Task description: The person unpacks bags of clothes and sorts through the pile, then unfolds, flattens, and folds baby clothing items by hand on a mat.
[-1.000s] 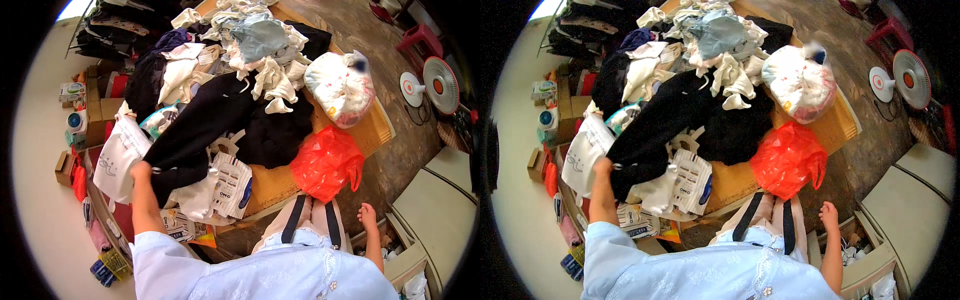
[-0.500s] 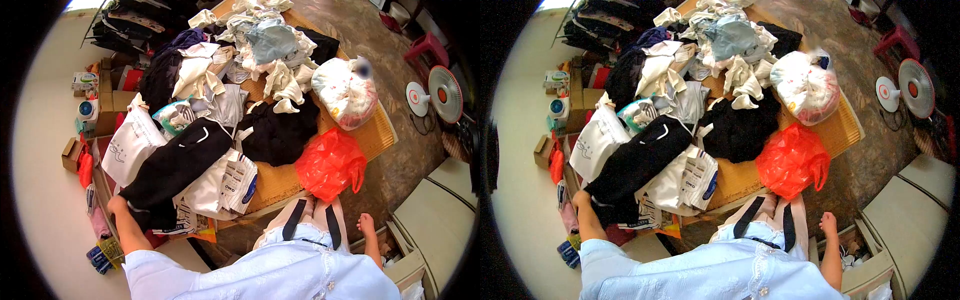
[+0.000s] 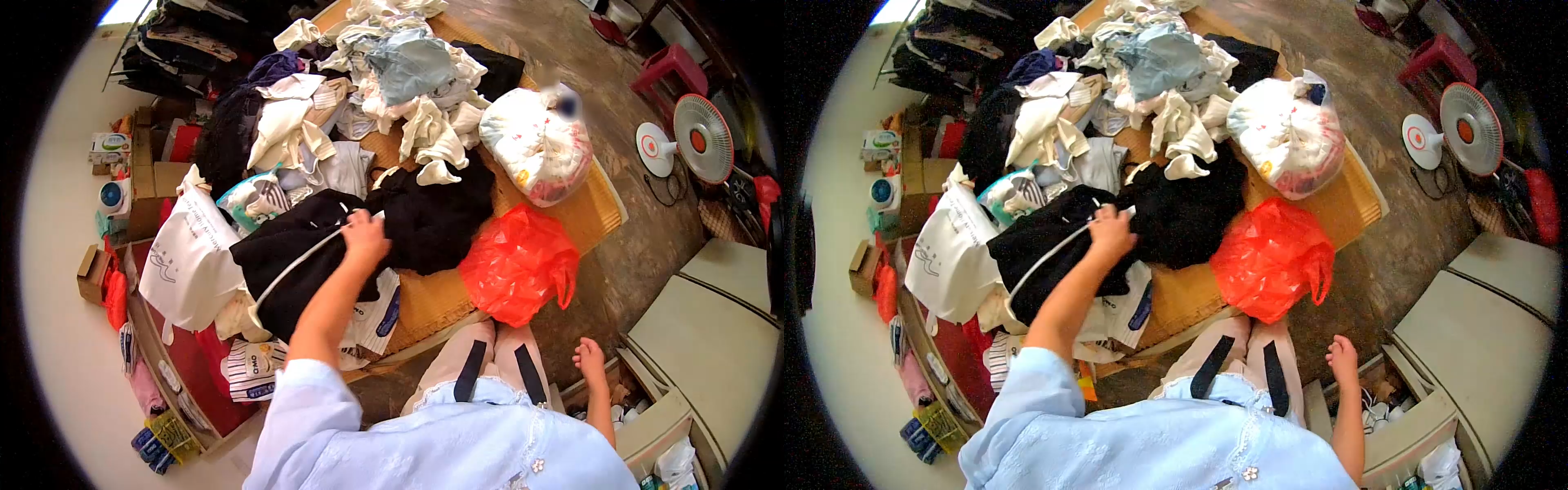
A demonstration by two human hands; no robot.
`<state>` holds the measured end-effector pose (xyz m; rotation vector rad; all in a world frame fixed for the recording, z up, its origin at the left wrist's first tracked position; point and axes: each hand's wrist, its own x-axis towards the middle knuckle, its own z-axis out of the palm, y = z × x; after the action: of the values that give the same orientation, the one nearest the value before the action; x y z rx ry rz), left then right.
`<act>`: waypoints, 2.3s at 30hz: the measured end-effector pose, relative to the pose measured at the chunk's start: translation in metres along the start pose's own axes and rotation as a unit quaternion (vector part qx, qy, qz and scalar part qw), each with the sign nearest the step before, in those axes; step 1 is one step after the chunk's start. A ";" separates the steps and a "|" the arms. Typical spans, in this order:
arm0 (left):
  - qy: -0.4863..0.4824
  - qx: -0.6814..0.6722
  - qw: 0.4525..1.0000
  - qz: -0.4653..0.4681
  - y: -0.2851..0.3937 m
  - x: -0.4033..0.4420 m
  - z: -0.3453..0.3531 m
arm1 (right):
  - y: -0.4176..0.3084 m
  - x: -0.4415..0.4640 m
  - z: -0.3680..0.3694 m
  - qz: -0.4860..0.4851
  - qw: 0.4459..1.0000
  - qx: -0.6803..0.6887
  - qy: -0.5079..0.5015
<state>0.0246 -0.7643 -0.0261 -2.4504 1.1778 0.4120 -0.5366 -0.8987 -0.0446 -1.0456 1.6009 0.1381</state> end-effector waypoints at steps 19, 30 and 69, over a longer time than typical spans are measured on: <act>-0.274 -0.169 0.895 0.308 0.009 -0.039 -0.009 | 0.079 -0.034 0.023 0.057 0.998 0.022 0.001; -0.419 -0.142 0.888 0.124 -0.010 -0.105 0.032 | -0.018 -0.009 0.005 -0.011 1.000 0.002 -0.026; -0.292 -0.400 0.868 -0.044 0.508 -0.005 -0.024 | -0.252 0.236 -0.415 -0.125 0.981 -0.096 -0.116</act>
<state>-0.3785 -1.0620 -0.1133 -2.6377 0.6843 1.7622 -0.6559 -1.4230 0.0051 -1.3206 1.2522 0.2384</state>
